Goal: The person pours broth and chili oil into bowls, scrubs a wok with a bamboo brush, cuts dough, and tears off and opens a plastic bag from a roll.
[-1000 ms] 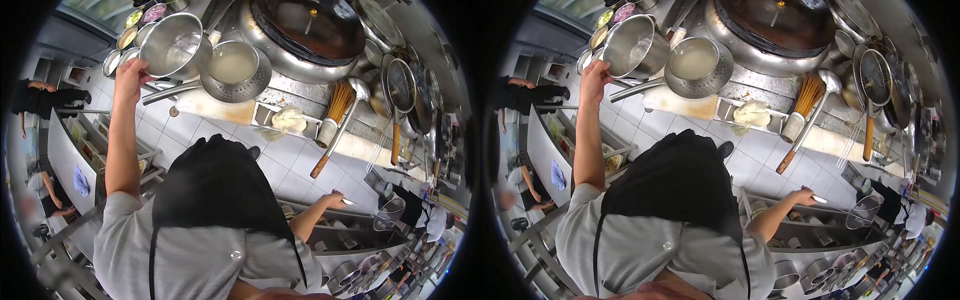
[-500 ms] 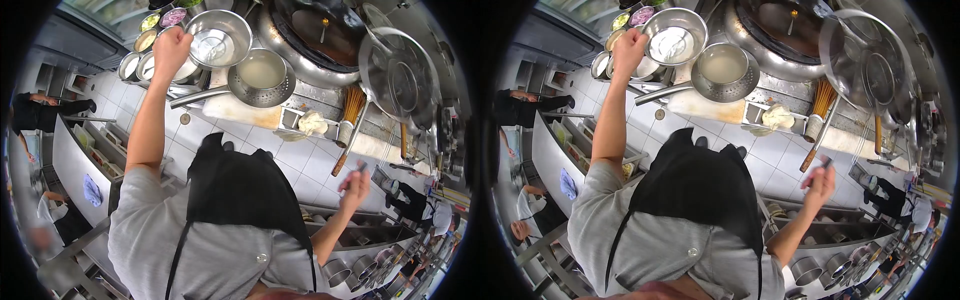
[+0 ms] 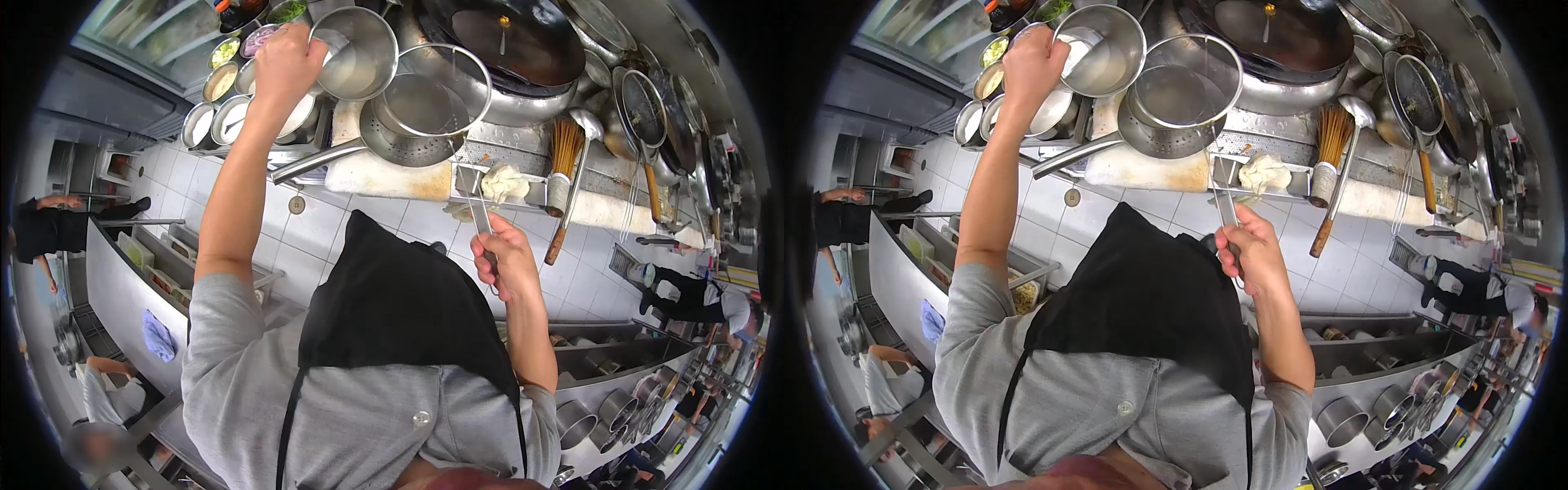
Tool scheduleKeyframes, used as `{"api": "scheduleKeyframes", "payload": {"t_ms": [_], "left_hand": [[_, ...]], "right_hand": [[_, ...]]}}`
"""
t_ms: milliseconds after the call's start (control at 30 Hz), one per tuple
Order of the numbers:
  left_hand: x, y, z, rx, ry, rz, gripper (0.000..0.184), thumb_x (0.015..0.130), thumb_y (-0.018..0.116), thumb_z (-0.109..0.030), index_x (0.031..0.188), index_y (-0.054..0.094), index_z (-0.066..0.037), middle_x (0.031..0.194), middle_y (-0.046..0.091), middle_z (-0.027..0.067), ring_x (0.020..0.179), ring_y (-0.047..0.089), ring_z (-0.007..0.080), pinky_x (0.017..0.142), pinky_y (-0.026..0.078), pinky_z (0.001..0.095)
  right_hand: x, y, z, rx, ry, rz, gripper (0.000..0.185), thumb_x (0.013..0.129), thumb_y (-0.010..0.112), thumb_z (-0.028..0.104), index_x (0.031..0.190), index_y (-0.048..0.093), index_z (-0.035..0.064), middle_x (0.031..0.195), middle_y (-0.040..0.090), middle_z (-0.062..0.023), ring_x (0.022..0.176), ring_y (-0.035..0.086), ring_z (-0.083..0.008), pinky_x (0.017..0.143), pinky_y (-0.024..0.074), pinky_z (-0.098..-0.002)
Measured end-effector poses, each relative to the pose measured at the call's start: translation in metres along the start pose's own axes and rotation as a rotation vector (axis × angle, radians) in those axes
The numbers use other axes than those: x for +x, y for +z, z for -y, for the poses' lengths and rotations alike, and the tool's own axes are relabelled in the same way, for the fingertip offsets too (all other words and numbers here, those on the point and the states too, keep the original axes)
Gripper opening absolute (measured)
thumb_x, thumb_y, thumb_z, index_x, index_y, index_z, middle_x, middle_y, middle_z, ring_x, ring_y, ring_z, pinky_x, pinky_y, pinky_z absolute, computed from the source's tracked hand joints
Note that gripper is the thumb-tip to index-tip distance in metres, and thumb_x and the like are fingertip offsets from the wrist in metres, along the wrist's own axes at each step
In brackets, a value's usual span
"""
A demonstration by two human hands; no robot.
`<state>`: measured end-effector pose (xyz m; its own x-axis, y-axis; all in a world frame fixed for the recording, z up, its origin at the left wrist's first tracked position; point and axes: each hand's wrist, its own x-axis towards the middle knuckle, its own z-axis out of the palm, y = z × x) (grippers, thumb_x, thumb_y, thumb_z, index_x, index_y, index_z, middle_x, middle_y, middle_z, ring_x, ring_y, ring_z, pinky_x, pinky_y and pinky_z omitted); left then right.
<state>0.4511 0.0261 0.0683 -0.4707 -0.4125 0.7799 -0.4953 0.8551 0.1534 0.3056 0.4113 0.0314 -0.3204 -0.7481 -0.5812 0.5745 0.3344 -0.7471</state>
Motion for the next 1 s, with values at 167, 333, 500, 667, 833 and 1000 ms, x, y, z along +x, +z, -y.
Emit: {"api": "scheduleKeyframes", "payload": {"t_ms": [167, 333, 500, 667, 833, 1000], "left_hand": [[0.004, 0.016, -0.012, 0.057, 0.096, 0.002, 0.014, 0.075, 0.061, -0.014, 0.073, 0.056, -0.001, 0.073, 0.06, 0.0149, 0.068, 0.061, 0.035, 0.062, 0.048, 0.0464], [0.006, 0.032, -0.023, 0.093, 0.141, 0.021, 0.014, 0.076, 0.06, -0.013, 0.082, 0.06, 0.0, 0.085, 0.064, 0.0158, 0.081, 0.063, 0.0342, 0.068, 0.053, 0.0445], [0.011, 0.036, -0.037, 0.115, 0.148, 0.098, 0.016, 0.076, 0.061, -0.013, 0.087, 0.061, 0.0, 0.094, 0.065, 0.0147, 0.086, 0.064, 0.0331, 0.07, 0.054, 0.0437], [0.01, 0.047, -0.041, 0.09, 0.206, 0.082, 0.017, 0.076, 0.062, -0.011, 0.09, 0.061, -0.001, 0.099, 0.064, 0.0125, 0.088, 0.064, 0.0313, 0.071, 0.055, 0.0421], [0.01, 0.051, -0.046, 0.053, 0.244, 0.099, 0.019, 0.075, 0.064, -0.01, 0.091, 0.06, -0.002, 0.104, 0.063, 0.0095, 0.093, 0.063, 0.0291, 0.071, 0.056, 0.0403], [0.008, 0.059, -0.048, 0.029, 0.28, 0.097, 0.018, 0.074, 0.064, -0.009, 0.09, 0.059, -0.003, 0.107, 0.062, 0.0089, 0.095, 0.062, 0.0282, 0.072, 0.056, 0.0396]], "right_hand": [[0.007, 0.009, 0.001, 0.081, 0.043, 0.06, 0.034, 0.089, 0.047, 0.002, 0.123, 0.052, 0.0033, 0.07, 0.052, -0.0042, 0.047, 0.042, -0.0081, 0.035, 0.0298, -0.0218], [0.007, 0.011, 0.002, 0.091, 0.084, 0.072, 0.034, 0.089, 0.048, 0.003, 0.122, 0.053, 0.0049, 0.07, 0.051, -0.0037, 0.048, 0.042, -0.0082, 0.036, 0.0289, -0.0217], [0.014, 0.008, -0.003, 0.089, 0.087, 0.094, 0.033, 0.089, 0.047, 0.003, 0.121, 0.054, 0.0034, 0.07, 0.051, -0.0038, 0.049, 0.042, -0.0083, 0.036, 0.0286, -0.0214], [0.02, 0.005, -0.006, 0.095, 0.09, 0.089, 0.03, 0.089, 0.047, 0.002, 0.118, 0.055, 0.0025, 0.069, 0.05, -0.0035, 0.047, 0.042, -0.0079, 0.035, 0.0283, -0.021], [0.023, 0.004, -0.007, 0.087, 0.094, 0.079, 0.027, 0.09, 0.047, 0.003, 0.116, 0.056, 0.0032, 0.068, 0.05, -0.0029, 0.045, 0.041, -0.0075, 0.034, 0.0275, -0.0209], [0.025, 0.0, -0.009, 0.068, 0.101, 0.071, 0.026, 0.09, 0.047, 0.003, 0.114, 0.057, 0.0041, 0.067, 0.051, -0.0028, 0.045, 0.042, -0.0075, 0.034, 0.0274, -0.0206]]}}
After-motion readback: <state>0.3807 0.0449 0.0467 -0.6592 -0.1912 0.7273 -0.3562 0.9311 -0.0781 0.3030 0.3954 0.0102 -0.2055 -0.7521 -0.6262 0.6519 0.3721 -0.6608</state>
